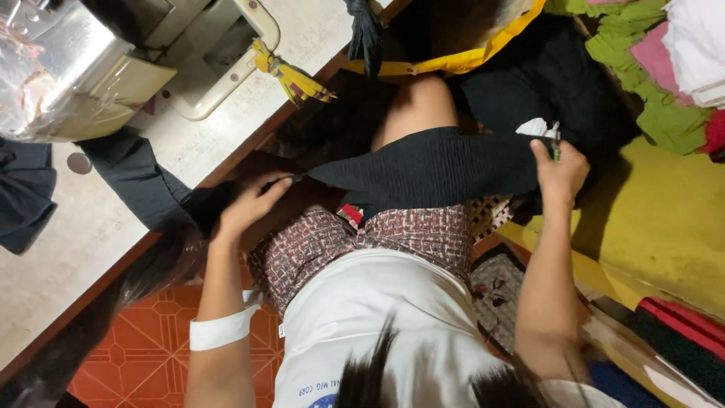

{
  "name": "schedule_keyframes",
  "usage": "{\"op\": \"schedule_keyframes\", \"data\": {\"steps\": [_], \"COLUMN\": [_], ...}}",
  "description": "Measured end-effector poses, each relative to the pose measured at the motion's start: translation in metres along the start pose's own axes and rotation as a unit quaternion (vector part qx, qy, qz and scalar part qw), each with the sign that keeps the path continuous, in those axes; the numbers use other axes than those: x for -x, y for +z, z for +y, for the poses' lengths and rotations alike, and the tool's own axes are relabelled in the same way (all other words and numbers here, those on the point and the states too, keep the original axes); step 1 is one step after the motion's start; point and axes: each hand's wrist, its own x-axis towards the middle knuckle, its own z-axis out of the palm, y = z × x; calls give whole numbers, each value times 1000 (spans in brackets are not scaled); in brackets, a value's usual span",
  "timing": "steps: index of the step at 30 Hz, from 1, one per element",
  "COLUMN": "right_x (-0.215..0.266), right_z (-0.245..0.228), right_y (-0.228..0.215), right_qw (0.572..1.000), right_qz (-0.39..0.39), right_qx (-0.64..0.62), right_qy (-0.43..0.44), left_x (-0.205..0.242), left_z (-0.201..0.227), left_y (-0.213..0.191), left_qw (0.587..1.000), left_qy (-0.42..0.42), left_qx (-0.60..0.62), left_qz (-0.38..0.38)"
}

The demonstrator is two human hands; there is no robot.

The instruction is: The person sits on the floor and uses a small green utility knife to cut a long strip of black fabric held across their lap. They repeatedly pull the fabric taut and slice along its length, producing cut pieces that fall to the side.

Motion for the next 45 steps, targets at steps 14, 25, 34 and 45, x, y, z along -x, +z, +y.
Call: {"op": "schedule_keyframes", "data": {"steps": [14,25,34,45], "right_x": [122,122,124,34], "right_z": [-317,-327,-257,-7], "right_y": [-69,-65,-82,-190], "right_qw": [913,912,812,862], "right_qz": [-94,-200,-255,172], "right_qx": [-113,-157,-524,-340], "right_qy": [-381,-323,-39,334], "left_x": [40,59,37,53], "left_z": [86,120,188,104], "left_y": [-11,-22,-24,-48], "left_qw": [995,994,929,966], "left_qy": [5,44,349,31], "left_qx": [-29,-37,-55,-200], "left_qz": [97,95,109,-158]}}
